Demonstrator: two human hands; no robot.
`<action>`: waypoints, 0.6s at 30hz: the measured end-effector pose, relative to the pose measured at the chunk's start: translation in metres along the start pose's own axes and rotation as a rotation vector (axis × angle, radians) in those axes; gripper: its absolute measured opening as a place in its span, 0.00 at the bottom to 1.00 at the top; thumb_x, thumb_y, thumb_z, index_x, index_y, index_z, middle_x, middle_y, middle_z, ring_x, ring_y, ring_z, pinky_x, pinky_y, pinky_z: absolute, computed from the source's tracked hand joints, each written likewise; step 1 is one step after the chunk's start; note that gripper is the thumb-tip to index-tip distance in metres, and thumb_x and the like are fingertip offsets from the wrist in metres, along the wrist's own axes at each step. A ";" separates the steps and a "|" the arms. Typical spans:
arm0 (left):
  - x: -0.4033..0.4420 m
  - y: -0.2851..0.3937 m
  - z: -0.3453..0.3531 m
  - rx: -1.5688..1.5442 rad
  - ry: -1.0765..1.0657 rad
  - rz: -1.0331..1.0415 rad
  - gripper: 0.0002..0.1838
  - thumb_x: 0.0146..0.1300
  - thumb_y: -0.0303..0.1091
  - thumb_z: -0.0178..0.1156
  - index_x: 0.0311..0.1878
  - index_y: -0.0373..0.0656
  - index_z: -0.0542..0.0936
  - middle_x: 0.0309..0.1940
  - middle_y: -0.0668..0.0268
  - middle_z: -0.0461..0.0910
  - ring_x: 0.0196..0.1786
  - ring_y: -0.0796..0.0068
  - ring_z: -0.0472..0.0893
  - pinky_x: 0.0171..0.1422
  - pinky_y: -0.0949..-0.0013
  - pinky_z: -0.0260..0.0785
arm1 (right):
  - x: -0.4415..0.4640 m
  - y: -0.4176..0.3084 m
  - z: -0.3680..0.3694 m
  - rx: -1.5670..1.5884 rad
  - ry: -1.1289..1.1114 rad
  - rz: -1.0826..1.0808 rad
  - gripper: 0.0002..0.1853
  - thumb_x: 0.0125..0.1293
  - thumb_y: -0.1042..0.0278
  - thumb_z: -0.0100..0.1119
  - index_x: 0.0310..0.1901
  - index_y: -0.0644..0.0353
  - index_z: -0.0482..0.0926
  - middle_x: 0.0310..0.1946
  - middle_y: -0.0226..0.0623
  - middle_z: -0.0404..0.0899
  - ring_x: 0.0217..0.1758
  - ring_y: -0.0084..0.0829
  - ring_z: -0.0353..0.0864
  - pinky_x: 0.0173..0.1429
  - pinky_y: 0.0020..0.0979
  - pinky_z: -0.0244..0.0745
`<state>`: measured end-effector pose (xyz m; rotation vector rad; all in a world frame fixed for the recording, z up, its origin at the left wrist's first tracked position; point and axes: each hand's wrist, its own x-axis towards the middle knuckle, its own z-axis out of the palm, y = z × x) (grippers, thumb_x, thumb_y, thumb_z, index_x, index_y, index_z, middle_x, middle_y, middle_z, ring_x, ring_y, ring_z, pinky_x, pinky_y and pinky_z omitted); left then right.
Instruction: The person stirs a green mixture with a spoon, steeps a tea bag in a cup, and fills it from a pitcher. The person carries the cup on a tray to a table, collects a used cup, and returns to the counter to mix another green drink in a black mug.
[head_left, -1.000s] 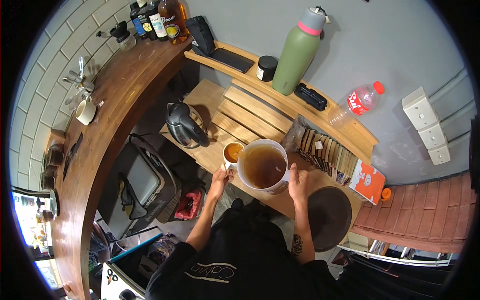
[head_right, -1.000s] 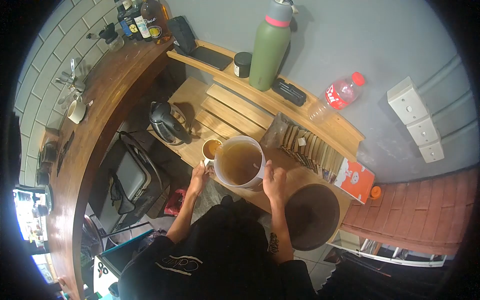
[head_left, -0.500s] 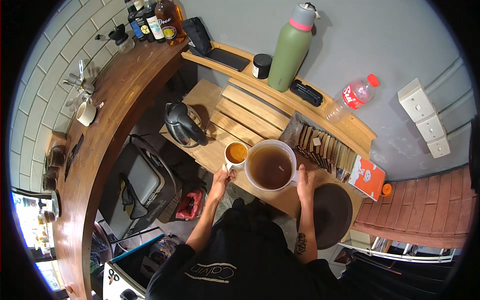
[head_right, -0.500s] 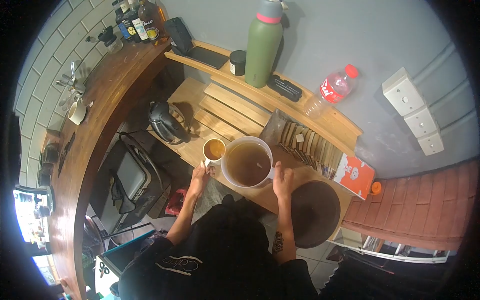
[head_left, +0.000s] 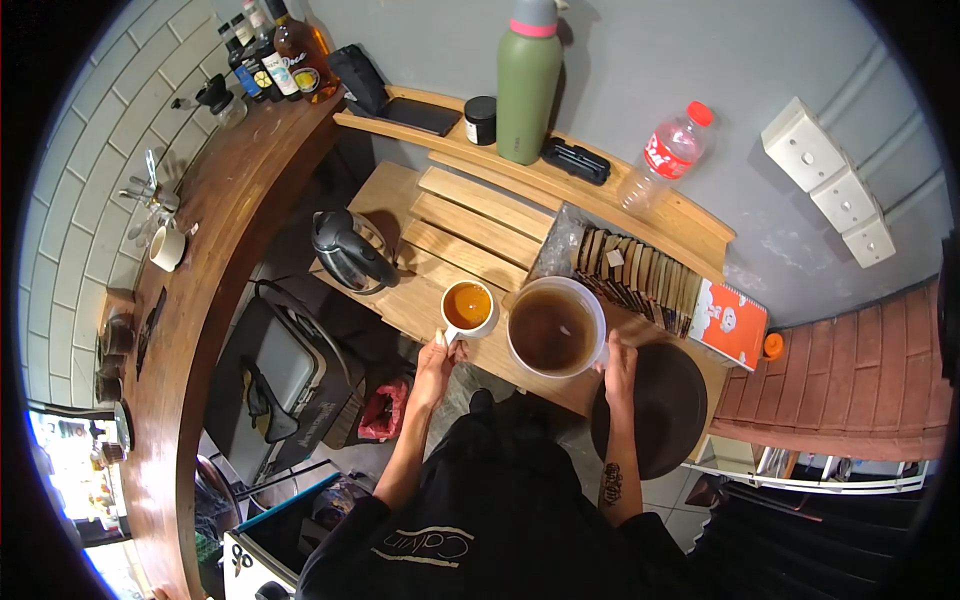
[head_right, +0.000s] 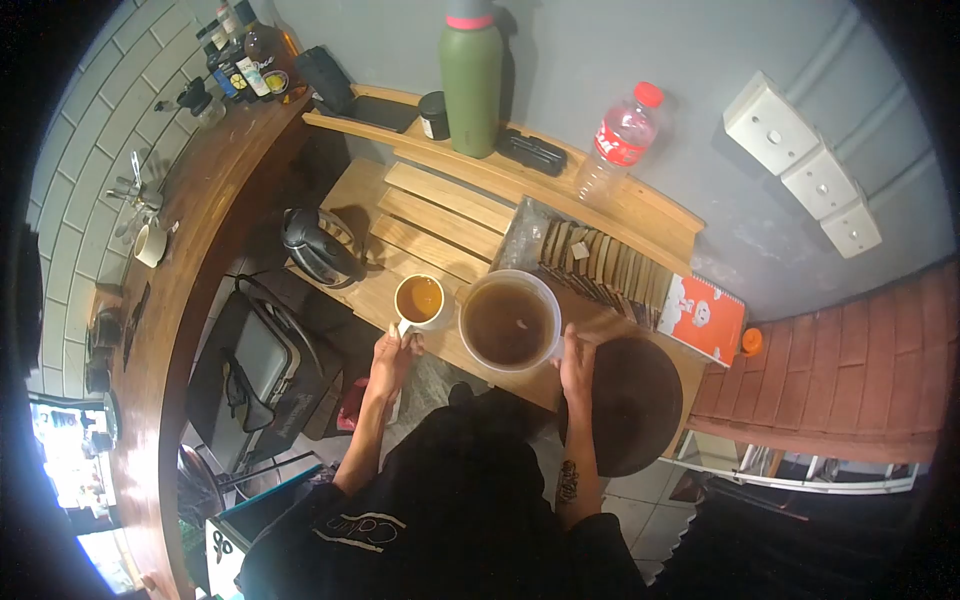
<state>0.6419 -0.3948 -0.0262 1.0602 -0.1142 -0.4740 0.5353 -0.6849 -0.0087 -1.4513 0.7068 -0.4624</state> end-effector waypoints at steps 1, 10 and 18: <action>-0.005 0.003 0.002 0.014 -0.007 0.008 0.21 0.78 0.50 0.42 0.38 0.41 0.72 0.35 0.64 0.75 0.40 0.74 0.73 0.50 0.69 0.66 | -0.002 -0.004 -0.001 -0.050 -0.021 -0.021 0.28 0.78 0.51 0.45 0.20 0.59 0.72 0.18 0.22 0.70 0.20 0.16 0.67 0.27 0.25 0.62; -0.060 0.037 0.035 0.116 -0.020 0.084 0.25 0.78 0.53 0.40 0.38 0.39 0.72 0.36 0.61 0.75 0.42 0.71 0.73 0.52 0.68 0.65 | -0.004 0.075 -0.053 0.081 0.004 -0.005 0.23 0.78 0.51 0.43 0.41 0.65 0.79 0.37 0.31 0.79 0.42 0.23 0.76 0.48 0.29 0.72; -0.088 0.041 0.083 0.168 -0.102 -0.048 0.26 0.78 0.50 0.40 0.46 0.33 0.74 0.38 0.60 0.75 0.42 0.72 0.72 0.53 0.68 0.64 | -0.033 0.101 -0.120 -0.048 0.061 0.104 0.09 0.72 0.75 0.49 0.34 0.64 0.78 0.29 0.32 0.78 0.32 0.21 0.79 0.42 0.25 0.77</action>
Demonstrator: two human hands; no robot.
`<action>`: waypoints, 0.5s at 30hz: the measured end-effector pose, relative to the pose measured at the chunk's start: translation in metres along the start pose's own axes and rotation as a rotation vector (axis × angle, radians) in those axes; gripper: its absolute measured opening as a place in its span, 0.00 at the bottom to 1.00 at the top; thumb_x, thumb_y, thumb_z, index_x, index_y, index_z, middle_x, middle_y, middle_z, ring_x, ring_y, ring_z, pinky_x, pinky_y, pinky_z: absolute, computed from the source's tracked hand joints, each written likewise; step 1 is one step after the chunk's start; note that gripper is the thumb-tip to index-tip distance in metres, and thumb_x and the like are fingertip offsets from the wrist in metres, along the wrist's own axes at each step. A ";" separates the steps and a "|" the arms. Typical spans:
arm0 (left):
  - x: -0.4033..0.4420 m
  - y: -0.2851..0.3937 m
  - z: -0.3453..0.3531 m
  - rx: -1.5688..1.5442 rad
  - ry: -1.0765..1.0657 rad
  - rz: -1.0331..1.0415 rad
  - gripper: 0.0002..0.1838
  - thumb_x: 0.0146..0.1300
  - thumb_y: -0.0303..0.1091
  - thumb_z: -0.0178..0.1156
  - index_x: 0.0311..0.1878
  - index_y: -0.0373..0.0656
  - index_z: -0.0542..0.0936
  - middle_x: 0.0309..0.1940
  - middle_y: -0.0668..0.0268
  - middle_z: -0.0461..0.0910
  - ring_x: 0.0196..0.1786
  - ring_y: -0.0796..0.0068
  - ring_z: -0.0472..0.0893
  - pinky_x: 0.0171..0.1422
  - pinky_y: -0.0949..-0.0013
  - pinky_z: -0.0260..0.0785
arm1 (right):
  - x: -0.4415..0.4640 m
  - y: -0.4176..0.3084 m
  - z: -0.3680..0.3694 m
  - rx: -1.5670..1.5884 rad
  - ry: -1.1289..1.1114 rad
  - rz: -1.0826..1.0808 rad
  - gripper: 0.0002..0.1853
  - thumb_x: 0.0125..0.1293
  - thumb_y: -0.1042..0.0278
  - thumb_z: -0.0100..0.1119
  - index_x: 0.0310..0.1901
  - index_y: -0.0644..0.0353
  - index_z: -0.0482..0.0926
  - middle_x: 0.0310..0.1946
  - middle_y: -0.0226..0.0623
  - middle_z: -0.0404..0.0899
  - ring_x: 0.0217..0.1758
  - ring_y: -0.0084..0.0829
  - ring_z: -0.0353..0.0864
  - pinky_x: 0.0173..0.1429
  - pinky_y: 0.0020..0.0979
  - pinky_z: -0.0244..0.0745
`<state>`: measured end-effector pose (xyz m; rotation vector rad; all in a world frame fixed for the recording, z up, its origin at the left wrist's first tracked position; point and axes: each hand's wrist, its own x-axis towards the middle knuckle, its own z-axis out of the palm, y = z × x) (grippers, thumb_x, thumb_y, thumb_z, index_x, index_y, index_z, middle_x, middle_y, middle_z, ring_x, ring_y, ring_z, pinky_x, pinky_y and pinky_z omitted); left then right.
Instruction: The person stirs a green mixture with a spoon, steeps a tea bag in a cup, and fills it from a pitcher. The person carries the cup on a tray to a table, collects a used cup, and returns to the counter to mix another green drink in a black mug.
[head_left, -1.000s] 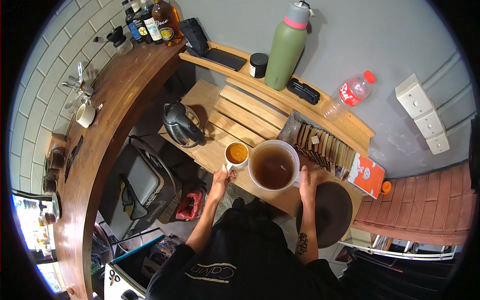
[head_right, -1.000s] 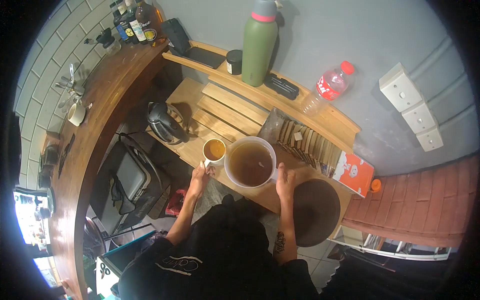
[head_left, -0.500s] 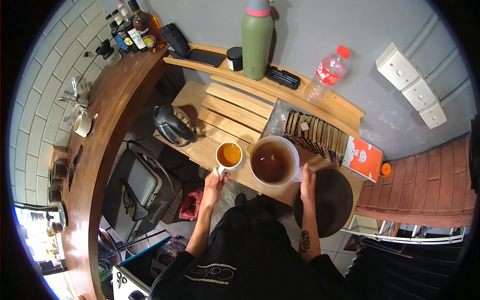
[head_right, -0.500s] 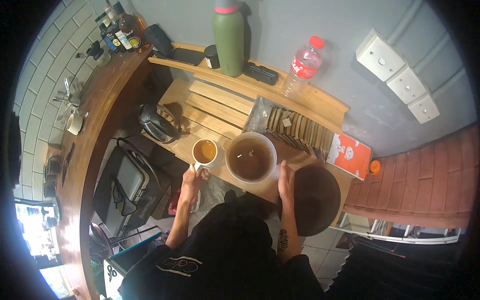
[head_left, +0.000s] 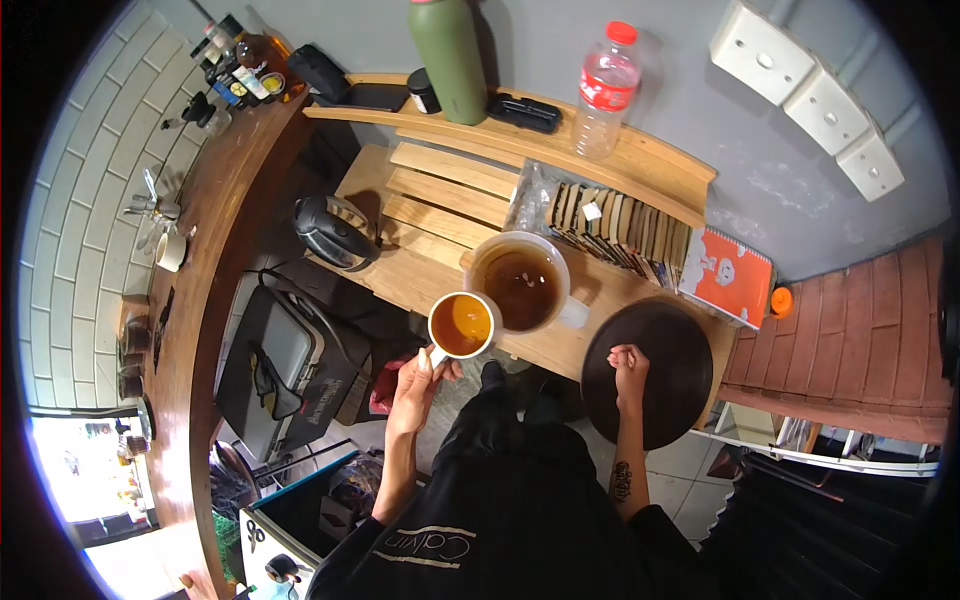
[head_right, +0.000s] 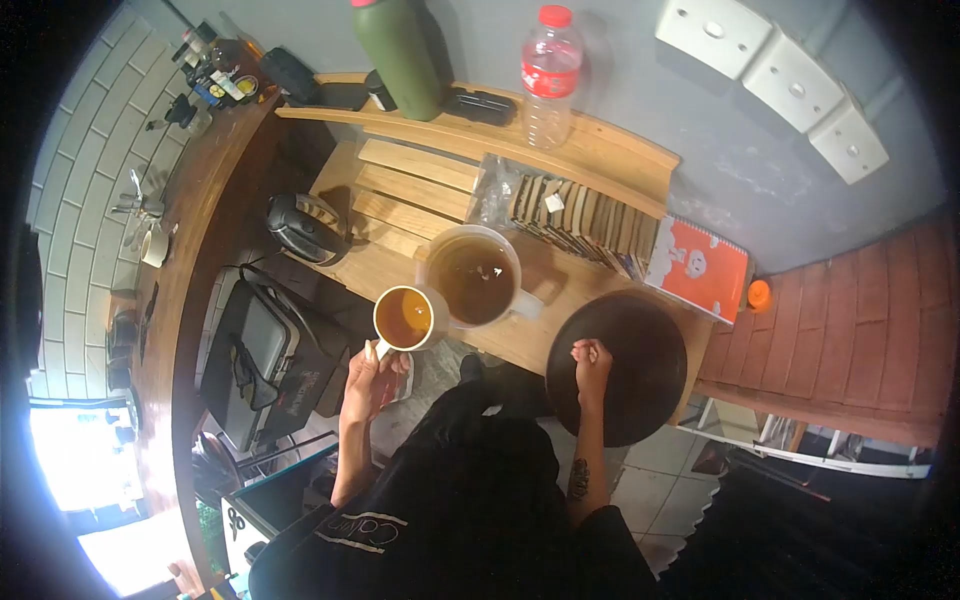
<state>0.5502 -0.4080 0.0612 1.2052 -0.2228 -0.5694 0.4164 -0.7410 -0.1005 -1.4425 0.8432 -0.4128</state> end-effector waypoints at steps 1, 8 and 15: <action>0.000 0.001 0.010 0.009 -0.018 -0.015 0.26 0.79 0.50 0.40 0.47 0.32 0.74 0.39 0.60 0.75 0.43 0.72 0.72 0.53 0.68 0.63 | -0.001 0.002 -0.009 0.005 0.007 0.004 0.09 0.72 0.75 0.49 0.34 0.64 0.78 0.29 0.32 0.78 0.32 0.21 0.79 0.42 0.25 0.77; 0.014 -0.048 0.084 0.032 -0.284 -0.047 0.25 0.79 0.48 0.38 0.39 0.35 0.74 0.41 0.58 0.76 0.41 0.72 0.72 0.49 0.69 0.64 | -0.008 0.034 -0.094 -0.055 0.144 0.030 0.09 0.70 0.77 0.50 0.33 0.63 0.79 0.25 0.29 0.76 0.30 0.19 0.77 0.40 0.23 0.75; 0.044 -0.124 0.150 0.142 -0.500 -0.147 0.24 0.79 0.49 0.38 0.39 0.38 0.74 0.36 0.63 0.77 0.40 0.74 0.73 0.48 0.70 0.66 | -0.037 0.058 -0.179 -0.314 0.362 -0.025 0.05 0.65 0.76 0.55 0.35 0.66 0.79 0.26 0.38 0.79 0.29 0.30 0.81 0.39 0.30 0.75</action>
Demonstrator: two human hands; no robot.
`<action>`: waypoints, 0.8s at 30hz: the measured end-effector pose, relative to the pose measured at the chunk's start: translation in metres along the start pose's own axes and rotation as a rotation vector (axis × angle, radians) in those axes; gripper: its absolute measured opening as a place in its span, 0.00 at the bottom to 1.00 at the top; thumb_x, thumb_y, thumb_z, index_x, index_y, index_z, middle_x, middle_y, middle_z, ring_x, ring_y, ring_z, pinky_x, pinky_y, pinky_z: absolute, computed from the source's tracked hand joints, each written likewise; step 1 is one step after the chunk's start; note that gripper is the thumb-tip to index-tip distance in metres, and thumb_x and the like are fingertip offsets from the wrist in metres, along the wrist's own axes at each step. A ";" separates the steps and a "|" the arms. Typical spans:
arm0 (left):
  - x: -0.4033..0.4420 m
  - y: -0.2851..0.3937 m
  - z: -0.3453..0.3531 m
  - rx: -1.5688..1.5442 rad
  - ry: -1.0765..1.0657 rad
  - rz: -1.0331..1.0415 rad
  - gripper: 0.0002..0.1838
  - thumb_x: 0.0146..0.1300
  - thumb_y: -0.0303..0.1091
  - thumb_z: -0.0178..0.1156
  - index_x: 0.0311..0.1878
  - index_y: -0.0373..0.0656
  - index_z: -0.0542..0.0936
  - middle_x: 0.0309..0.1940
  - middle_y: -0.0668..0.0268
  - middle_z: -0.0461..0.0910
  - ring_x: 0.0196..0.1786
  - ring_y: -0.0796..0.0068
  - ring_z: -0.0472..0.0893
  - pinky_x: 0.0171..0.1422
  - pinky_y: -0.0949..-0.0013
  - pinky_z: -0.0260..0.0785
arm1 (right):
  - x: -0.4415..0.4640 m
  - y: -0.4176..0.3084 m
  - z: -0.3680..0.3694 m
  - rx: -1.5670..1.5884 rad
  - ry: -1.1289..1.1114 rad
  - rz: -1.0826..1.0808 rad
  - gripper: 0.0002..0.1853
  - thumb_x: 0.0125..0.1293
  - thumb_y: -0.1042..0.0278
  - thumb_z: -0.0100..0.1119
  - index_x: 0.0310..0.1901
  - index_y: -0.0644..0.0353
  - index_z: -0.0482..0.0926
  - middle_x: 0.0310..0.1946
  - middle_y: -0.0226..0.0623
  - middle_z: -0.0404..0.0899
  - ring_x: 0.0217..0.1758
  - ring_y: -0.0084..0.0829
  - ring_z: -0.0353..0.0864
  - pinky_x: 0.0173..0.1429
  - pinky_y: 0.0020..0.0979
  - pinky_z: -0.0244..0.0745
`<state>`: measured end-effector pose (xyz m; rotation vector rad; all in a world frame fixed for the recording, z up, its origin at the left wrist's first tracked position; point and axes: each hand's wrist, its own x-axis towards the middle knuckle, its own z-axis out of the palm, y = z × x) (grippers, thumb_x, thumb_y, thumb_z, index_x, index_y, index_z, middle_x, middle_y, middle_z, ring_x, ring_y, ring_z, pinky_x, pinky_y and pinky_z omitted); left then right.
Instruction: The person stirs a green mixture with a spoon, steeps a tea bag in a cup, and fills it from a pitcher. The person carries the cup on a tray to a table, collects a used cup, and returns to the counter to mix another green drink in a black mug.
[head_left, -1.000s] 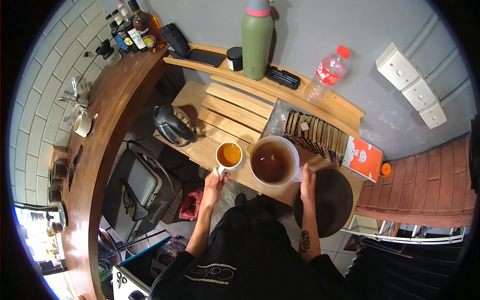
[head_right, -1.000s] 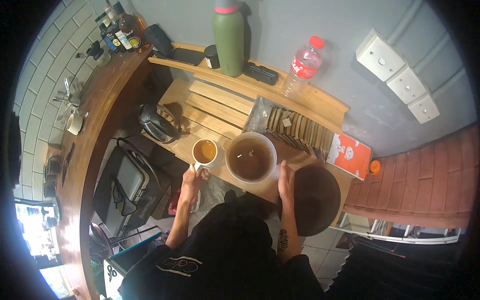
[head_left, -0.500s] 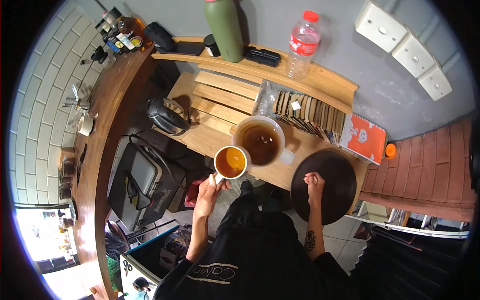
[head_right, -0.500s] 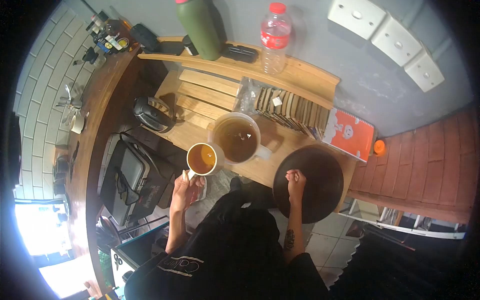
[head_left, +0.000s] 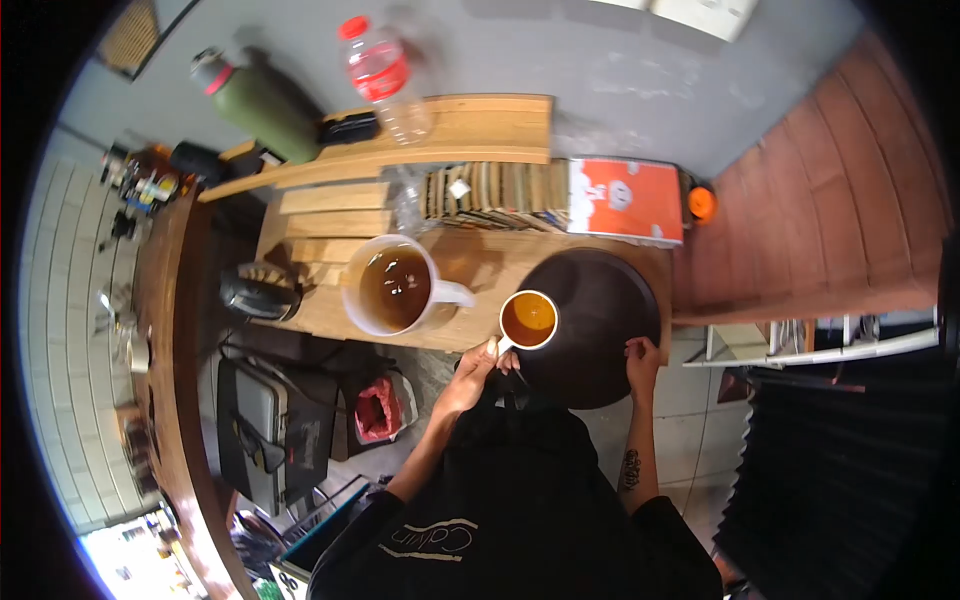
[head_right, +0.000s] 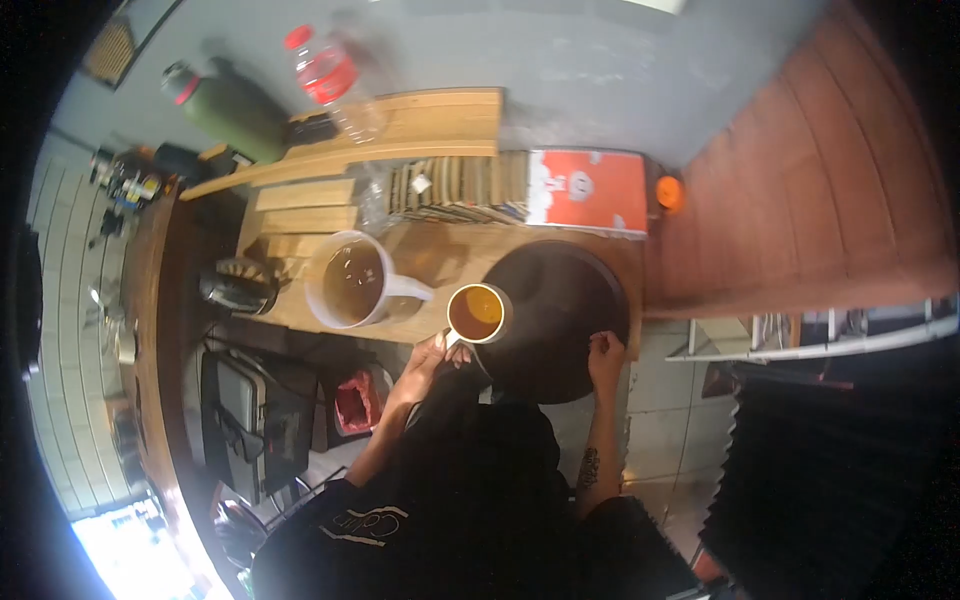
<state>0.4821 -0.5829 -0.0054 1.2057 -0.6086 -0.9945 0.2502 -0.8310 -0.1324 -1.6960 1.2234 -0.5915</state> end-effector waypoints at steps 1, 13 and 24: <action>0.011 -0.015 0.004 -0.001 -0.033 0.008 0.24 0.80 0.49 0.38 0.38 0.38 0.74 0.36 0.63 0.77 0.40 0.74 0.74 0.47 0.70 0.66 | -0.003 0.010 -0.009 0.003 0.036 0.015 0.05 0.65 0.76 0.55 0.35 0.66 0.79 0.26 0.38 0.79 0.29 0.30 0.81 0.39 0.30 0.75; 0.092 -0.125 0.033 0.104 -0.260 -0.310 0.22 0.78 0.53 0.40 0.40 0.47 0.74 0.37 0.70 0.77 0.45 0.77 0.78 0.48 0.70 0.68 | -0.070 0.087 -0.021 -0.263 0.268 0.101 0.16 0.70 0.59 0.57 0.34 0.66 0.80 0.25 0.42 0.80 0.31 0.30 0.82 0.38 0.32 0.75; 0.090 -0.116 0.033 0.348 -0.386 -0.386 0.21 0.78 0.48 0.44 0.53 0.41 0.76 0.47 0.66 0.80 0.46 0.75 0.82 0.46 0.70 0.73 | -0.084 0.069 0.019 0.632 0.166 0.584 0.26 0.78 0.53 0.44 0.61 0.71 0.71 0.54 0.43 0.79 0.56 0.33 0.78 0.58 0.33 0.73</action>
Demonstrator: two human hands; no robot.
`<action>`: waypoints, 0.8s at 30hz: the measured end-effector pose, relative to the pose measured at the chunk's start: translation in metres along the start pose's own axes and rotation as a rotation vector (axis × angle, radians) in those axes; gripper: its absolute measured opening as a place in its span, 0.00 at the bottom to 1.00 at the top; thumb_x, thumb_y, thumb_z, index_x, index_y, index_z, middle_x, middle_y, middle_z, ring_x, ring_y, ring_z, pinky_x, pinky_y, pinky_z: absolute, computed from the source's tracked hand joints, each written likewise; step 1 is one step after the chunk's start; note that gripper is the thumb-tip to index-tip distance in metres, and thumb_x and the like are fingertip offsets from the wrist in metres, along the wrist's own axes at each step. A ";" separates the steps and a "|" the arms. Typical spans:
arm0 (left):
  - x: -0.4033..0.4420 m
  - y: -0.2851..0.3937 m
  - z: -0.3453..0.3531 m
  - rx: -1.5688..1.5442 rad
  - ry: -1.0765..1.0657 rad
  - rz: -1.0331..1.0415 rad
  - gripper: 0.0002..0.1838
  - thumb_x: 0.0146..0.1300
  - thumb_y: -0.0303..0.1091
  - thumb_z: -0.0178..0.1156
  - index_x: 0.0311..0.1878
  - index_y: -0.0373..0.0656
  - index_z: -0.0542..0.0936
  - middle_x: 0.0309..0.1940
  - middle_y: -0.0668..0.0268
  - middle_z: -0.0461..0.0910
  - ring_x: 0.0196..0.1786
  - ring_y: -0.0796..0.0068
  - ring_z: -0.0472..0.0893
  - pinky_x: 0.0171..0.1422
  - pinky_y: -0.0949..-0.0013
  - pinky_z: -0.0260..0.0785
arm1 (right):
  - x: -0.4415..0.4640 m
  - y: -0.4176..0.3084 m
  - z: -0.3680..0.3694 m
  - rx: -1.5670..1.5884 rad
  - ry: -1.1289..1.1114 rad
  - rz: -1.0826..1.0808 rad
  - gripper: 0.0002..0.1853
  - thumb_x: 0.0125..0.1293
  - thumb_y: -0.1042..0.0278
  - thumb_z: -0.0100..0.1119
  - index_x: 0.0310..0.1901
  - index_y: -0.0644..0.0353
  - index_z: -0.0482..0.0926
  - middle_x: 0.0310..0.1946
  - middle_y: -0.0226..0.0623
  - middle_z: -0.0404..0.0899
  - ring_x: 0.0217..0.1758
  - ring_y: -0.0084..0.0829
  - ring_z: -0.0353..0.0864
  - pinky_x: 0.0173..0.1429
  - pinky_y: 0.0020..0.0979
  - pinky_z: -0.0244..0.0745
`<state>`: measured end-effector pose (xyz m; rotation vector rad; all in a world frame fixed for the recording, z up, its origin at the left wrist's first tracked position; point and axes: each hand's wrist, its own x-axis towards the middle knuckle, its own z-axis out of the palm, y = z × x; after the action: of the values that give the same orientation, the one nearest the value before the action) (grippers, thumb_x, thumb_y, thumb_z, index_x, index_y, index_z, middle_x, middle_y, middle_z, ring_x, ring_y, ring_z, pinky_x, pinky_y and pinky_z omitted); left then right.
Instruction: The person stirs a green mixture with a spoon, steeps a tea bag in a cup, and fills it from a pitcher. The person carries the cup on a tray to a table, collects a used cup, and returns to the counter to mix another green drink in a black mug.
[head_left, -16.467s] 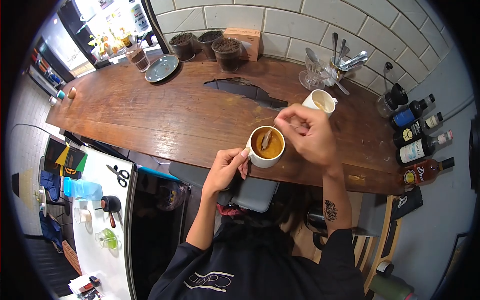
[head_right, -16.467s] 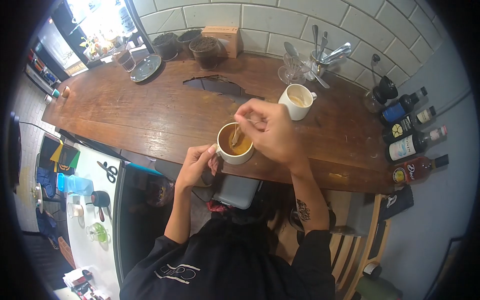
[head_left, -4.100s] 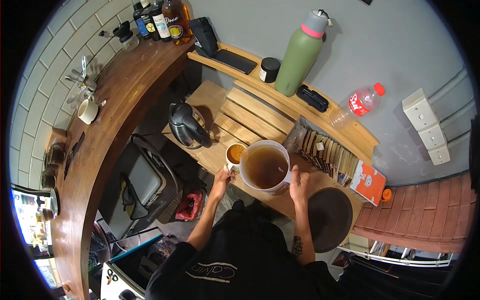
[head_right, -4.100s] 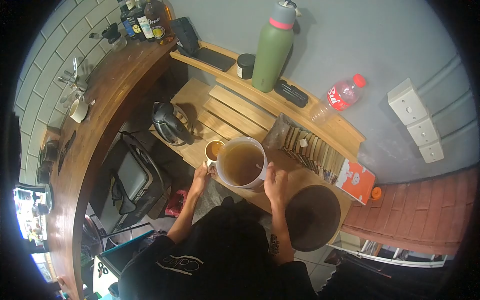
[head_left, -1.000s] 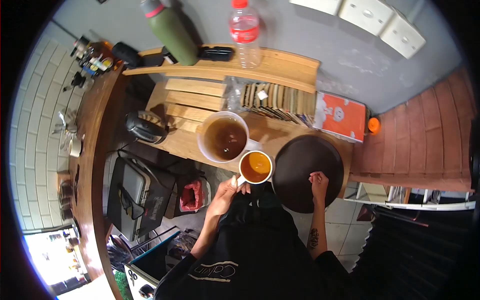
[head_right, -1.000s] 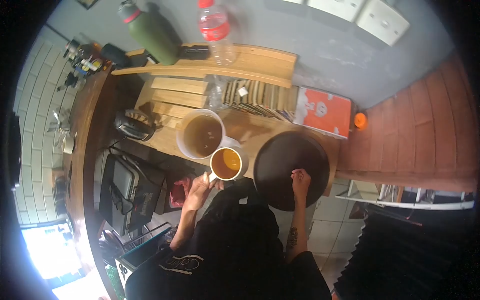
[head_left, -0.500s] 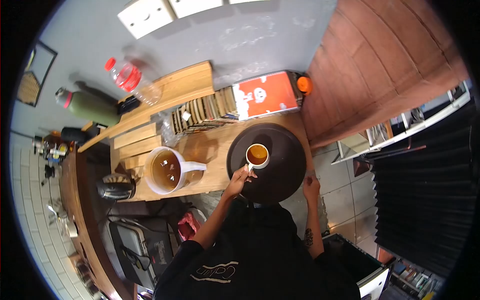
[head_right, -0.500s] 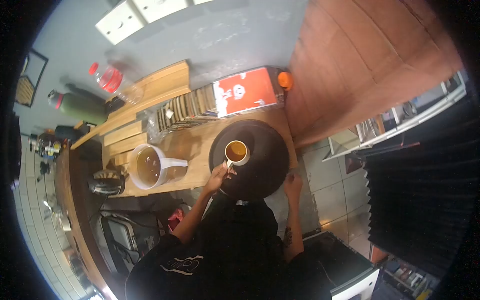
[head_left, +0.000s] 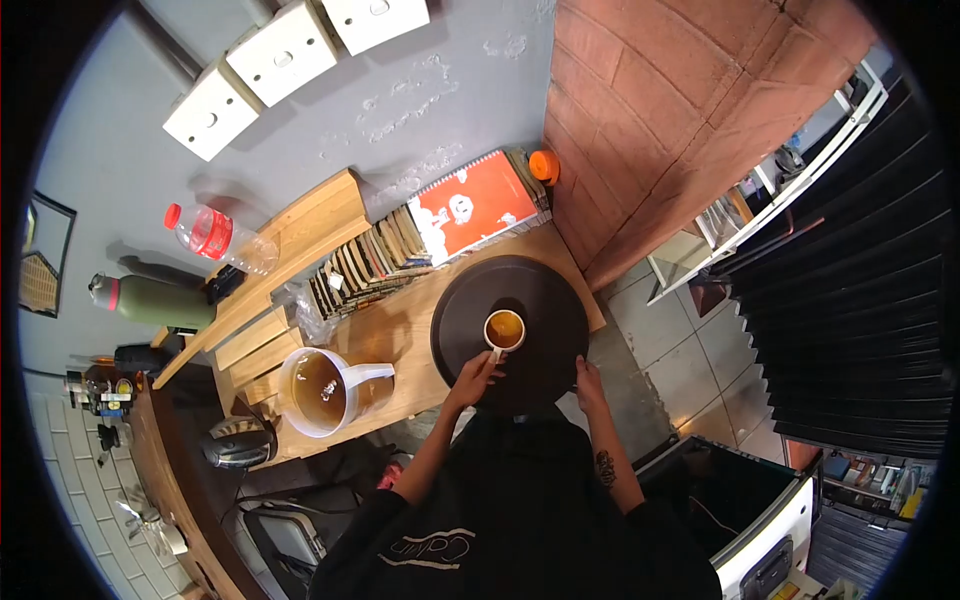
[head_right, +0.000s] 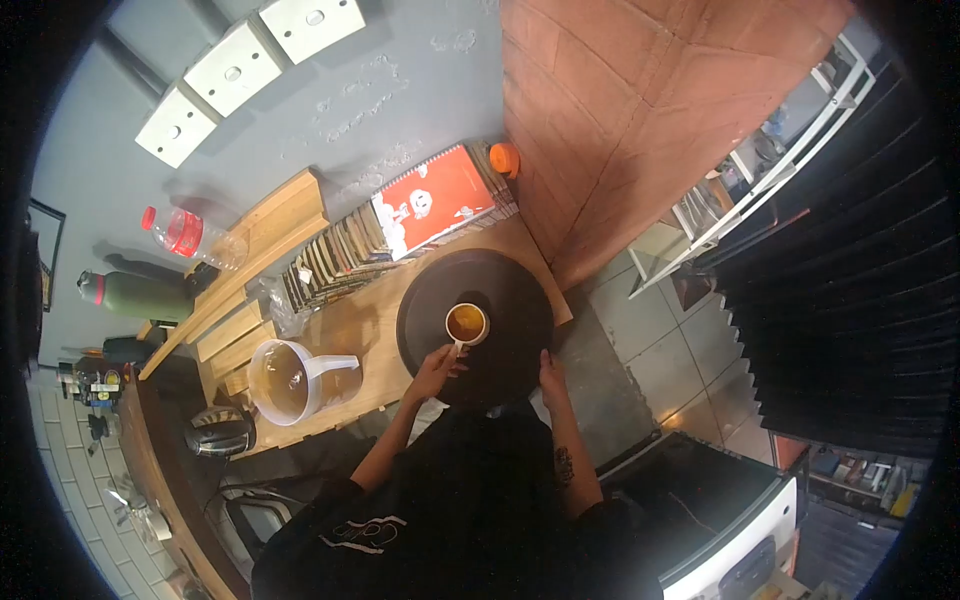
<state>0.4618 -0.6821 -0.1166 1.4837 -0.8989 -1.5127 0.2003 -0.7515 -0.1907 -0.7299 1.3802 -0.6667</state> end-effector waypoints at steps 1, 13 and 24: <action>0.000 0.003 -0.004 0.004 -0.006 0.013 0.21 0.78 0.48 0.44 0.53 0.41 0.76 0.47 0.66 0.80 0.46 0.75 0.82 0.46 0.70 0.73 | 0.007 0.008 0.002 0.004 0.004 -0.013 0.26 0.78 0.53 0.44 0.61 0.71 0.71 0.54 0.43 0.79 0.56 0.33 0.78 0.58 0.33 0.73; 0.004 -0.027 -0.091 0.827 0.698 0.412 0.14 0.63 0.27 0.55 0.53 0.43 0.76 0.43 0.58 0.80 0.41 0.62 0.81 0.49 0.67 0.73 | -0.030 -0.021 0.058 -0.153 0.602 -0.065 0.26 0.77 0.53 0.47 0.46 0.78 0.76 0.43 0.54 0.80 0.45 0.40 0.81 0.47 0.41 0.75; 0.009 -0.010 -0.030 -0.023 0.180 0.169 0.20 0.69 0.28 0.57 0.62 0.36 0.66 0.49 0.62 0.80 0.47 0.74 0.80 0.55 0.69 0.72 | -0.096 0.006 0.010 -0.001 0.933 0.002 0.27 0.76 0.50 0.49 0.33 0.73 0.74 0.28 0.46 0.73 0.32 0.38 0.71 0.42 0.43 0.69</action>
<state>0.4911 -0.6842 -0.1309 1.4627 -0.8728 -1.2421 0.2025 -0.6718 -0.1353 -0.4089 2.2191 -1.0739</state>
